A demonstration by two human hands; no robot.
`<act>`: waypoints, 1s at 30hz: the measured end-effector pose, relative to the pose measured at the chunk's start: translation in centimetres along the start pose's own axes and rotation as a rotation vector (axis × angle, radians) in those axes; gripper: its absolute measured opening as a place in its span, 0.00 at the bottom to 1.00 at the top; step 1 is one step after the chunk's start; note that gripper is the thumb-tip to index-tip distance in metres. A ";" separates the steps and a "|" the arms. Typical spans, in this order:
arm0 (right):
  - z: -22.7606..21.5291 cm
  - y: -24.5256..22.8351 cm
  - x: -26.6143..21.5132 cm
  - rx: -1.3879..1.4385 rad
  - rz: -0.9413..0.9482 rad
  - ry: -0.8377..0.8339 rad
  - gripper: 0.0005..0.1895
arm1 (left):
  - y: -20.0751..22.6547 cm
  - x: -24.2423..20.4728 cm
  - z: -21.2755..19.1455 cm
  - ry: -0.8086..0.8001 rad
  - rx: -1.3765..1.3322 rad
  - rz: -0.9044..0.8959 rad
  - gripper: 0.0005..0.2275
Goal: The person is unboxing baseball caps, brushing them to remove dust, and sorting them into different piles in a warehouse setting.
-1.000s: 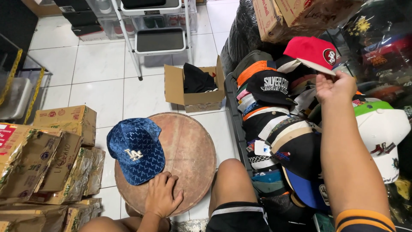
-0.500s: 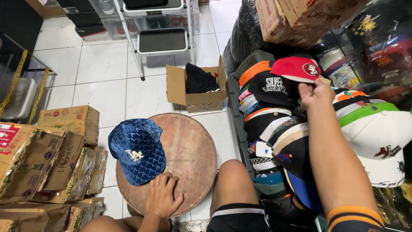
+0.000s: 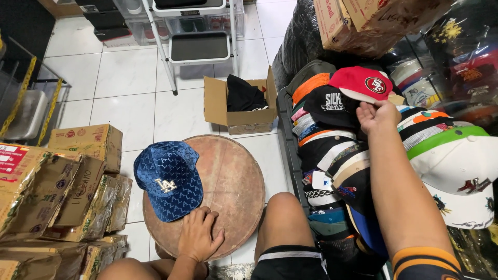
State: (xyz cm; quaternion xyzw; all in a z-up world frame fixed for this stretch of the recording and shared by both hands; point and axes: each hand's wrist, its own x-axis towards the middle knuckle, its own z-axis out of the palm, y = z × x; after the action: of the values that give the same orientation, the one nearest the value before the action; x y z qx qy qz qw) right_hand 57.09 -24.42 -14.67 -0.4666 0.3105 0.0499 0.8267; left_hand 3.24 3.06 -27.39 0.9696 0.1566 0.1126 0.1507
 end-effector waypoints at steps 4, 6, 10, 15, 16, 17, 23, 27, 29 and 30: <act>0.7 -0.3 -3.9 -0.034 -0.043 0.068 0.17 | -0.1 0.0 0.1 0.008 -0.003 0.003 0.21; 0.5 0.1 -5.6 0.010 0.031 0.035 0.15 | 0.0 -0.1 0.0 0.018 -0.003 0.014 0.20; -0.4 2.7 -4.4 -0.044 0.142 0.019 0.15 | 0.0 0.0 0.0 0.000 -0.001 0.005 0.21; 0.1 5.6 -6.7 -0.161 0.240 0.058 0.27 | 0.0 0.0 0.0 0.033 -0.001 0.020 0.22; 0.1 6.0 -6.2 -0.163 0.240 0.056 0.27 | 0.0 0.0 -0.1 0.034 -0.001 0.017 0.22; 0.1 6.4 -5.7 -0.073 0.224 0.063 0.24 | 0.0 -0.1 -0.1 0.033 -0.002 0.015 0.21; -0.3 6.5 -1.6 0.106 0.123 0.128 0.19 | -0.1 0.0 0.2 0.017 0.008 0.011 0.21; 0.3 4.3 -3.5 0.086 0.028 0.194 0.18 | -0.1 -0.1 0.2 0.011 -0.004 0.004 0.21; 0.1 2.3 -3.8 0.079 -0.009 0.169 0.20 | -0.3 0.0 0.3 0.023 0.006 0.012 0.21; -0.1 1.2 -3.9 0.075 -0.046 0.149 0.22 | -0.3 0.0 0.4 0.033 0.017 0.025 0.21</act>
State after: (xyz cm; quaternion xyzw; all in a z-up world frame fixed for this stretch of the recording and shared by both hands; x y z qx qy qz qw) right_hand 53.43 -23.04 -13.41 -0.4445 0.3620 -0.0155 0.8192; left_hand 3.22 3.23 -27.92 0.9708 0.1477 0.1292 0.1382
